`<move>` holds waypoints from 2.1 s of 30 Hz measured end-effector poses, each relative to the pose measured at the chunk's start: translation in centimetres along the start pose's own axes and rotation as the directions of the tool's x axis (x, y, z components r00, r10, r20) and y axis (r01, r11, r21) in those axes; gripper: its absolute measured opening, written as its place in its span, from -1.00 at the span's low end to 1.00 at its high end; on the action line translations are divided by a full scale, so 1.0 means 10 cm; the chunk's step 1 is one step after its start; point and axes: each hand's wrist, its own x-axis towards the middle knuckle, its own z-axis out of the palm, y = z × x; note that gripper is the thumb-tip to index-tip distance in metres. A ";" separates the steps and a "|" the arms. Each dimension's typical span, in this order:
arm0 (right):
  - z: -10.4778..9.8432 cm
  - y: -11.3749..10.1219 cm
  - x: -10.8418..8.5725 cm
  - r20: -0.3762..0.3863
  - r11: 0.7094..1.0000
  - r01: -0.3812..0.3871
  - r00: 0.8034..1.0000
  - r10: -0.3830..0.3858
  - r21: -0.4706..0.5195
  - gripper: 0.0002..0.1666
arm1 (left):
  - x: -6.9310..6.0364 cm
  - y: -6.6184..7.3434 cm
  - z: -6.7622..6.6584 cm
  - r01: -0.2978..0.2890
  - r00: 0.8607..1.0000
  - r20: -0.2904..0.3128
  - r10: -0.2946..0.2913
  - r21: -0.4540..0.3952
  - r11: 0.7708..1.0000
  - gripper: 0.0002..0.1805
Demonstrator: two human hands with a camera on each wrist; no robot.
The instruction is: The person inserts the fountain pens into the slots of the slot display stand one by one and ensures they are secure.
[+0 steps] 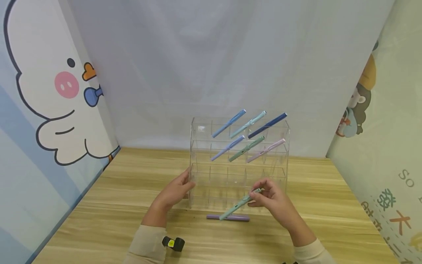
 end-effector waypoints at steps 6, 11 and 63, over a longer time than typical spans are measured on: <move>0.00 -0.04 0.00 -0.057 0.999 0.008 0.998 -0.006 0.037 -0.62 | -0.01 0.03 0.00 0.012 1.000 -0.008 -0.012 0.008 1.000 -0.28; -0.02 -0.06 0.00 -0.086 0.999 0.033 0.996 -0.031 0.032 -0.56 | -0.01 0.03 0.01 0.019 1.000 -0.014 -0.019 -0.002 1.000 -0.30; 0.24 -0.03 0.77 -0.372 0.986 0.094 0.918 -0.138 -0.135 -0.65 | -0.01 0.04 0.00 0.012 1.000 -0.006 -0.012 -0.007 1.000 -0.30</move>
